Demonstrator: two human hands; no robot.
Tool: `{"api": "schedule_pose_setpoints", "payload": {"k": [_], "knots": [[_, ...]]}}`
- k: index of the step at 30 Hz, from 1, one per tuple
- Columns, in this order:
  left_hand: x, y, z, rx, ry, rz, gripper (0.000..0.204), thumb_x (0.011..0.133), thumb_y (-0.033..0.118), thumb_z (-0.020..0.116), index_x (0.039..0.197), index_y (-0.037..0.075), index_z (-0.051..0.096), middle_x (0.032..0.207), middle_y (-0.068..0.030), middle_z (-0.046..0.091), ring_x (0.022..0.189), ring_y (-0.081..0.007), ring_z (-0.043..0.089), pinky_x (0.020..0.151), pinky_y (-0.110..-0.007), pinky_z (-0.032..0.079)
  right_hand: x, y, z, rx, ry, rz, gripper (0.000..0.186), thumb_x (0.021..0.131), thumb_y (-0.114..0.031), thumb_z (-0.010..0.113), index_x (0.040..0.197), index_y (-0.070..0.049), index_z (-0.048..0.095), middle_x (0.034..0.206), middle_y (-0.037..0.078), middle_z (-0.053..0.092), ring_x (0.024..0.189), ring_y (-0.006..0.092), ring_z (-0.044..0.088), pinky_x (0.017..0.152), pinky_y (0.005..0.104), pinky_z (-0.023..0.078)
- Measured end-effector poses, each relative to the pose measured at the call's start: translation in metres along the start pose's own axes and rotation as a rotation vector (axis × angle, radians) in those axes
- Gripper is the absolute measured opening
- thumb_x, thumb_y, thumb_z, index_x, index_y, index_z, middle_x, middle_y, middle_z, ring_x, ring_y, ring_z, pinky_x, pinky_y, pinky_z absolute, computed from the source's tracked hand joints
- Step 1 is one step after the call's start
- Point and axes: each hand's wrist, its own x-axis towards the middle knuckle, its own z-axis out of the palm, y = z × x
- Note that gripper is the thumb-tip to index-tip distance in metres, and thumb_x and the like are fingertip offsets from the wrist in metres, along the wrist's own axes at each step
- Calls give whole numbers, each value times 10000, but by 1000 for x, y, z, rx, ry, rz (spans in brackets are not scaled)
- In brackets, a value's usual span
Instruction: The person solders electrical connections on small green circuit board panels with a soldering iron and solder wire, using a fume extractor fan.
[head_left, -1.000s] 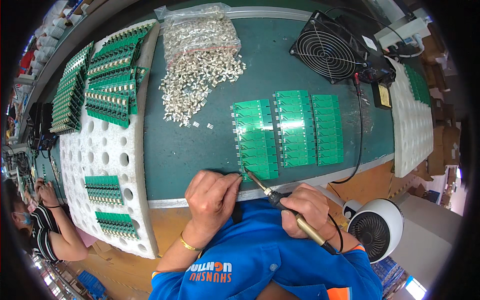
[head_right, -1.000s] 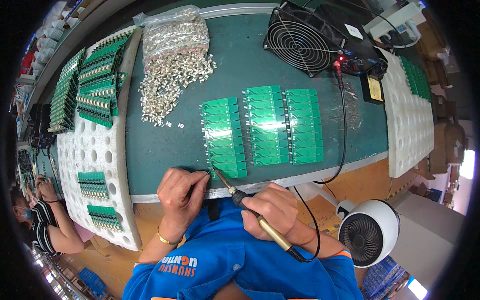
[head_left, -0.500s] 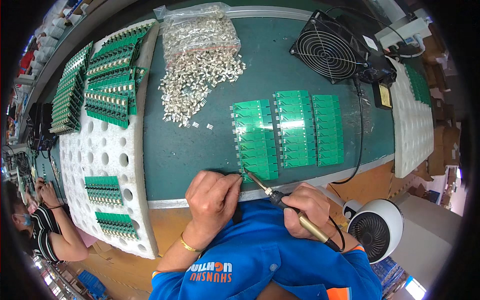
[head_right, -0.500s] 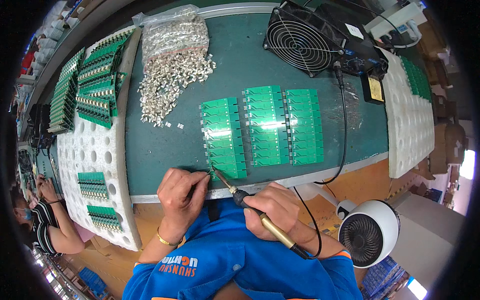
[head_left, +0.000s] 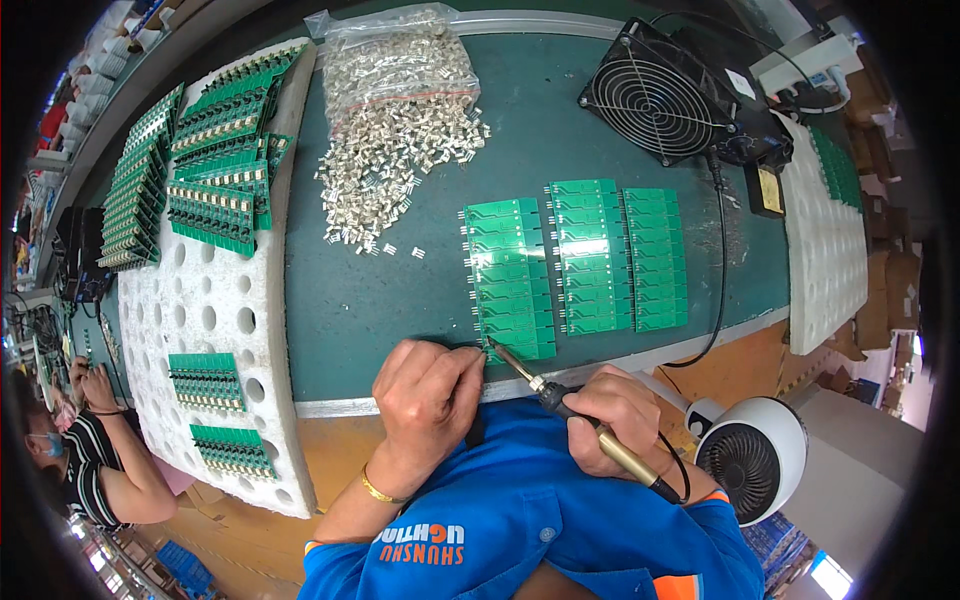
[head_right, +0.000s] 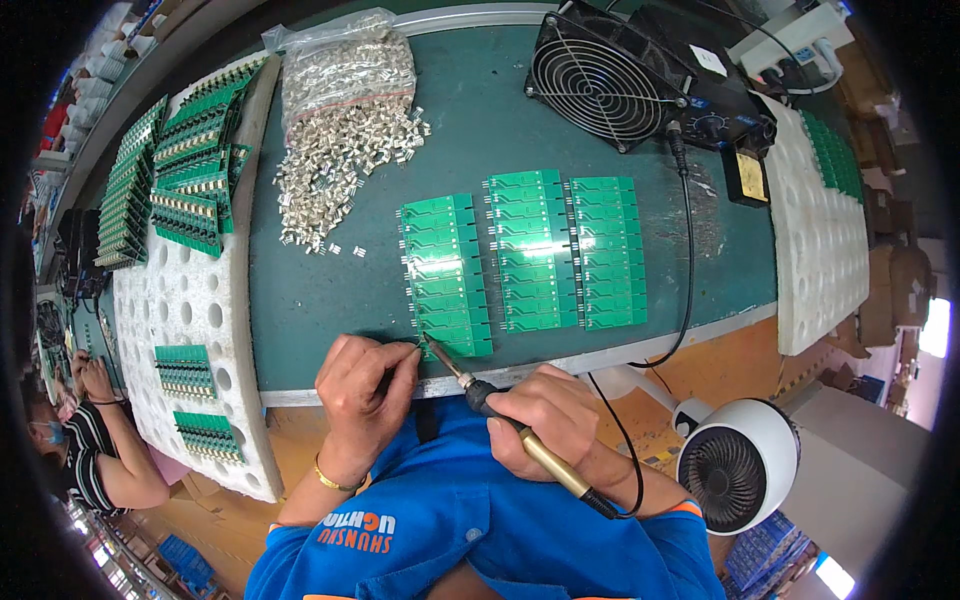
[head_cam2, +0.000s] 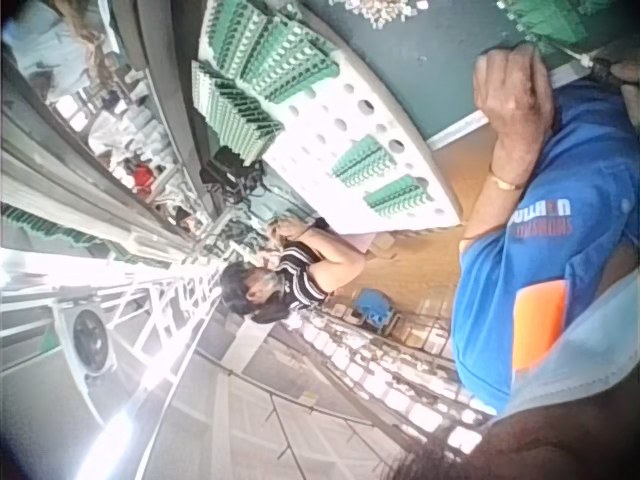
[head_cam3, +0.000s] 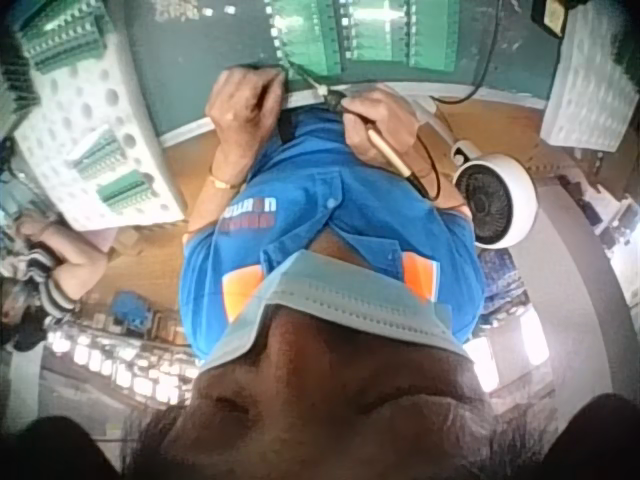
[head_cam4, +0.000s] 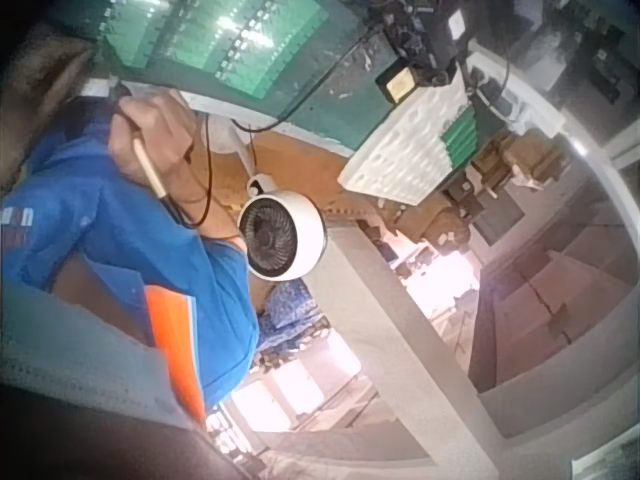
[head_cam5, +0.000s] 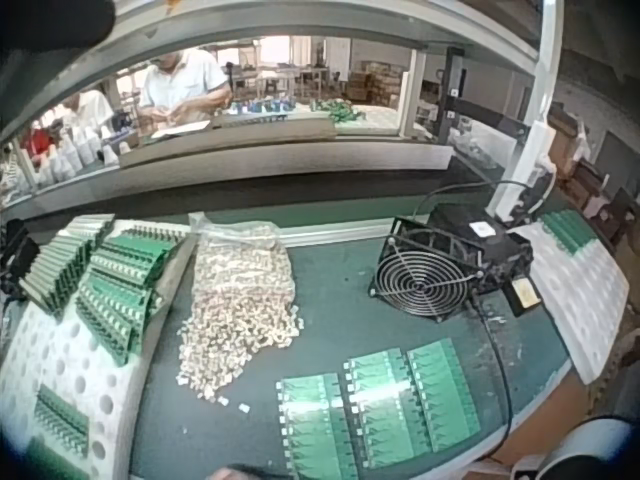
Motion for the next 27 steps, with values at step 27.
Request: {"api": "schedule_pose_setpoints", "payload": {"k": [27], "knots": [[0, -2, 0, -56, -4, -38, 132, 723, -25, 778, 816, 38, 708, 695, -75, 628, 629, -231, 573, 574, -333, 450, -6, 0, -2, -97, -136, -155, 365, 924, -307, 701, 1032, 23, 592, 703, 102, 620, 548, 225, 592, 509, 340, 495]]}}
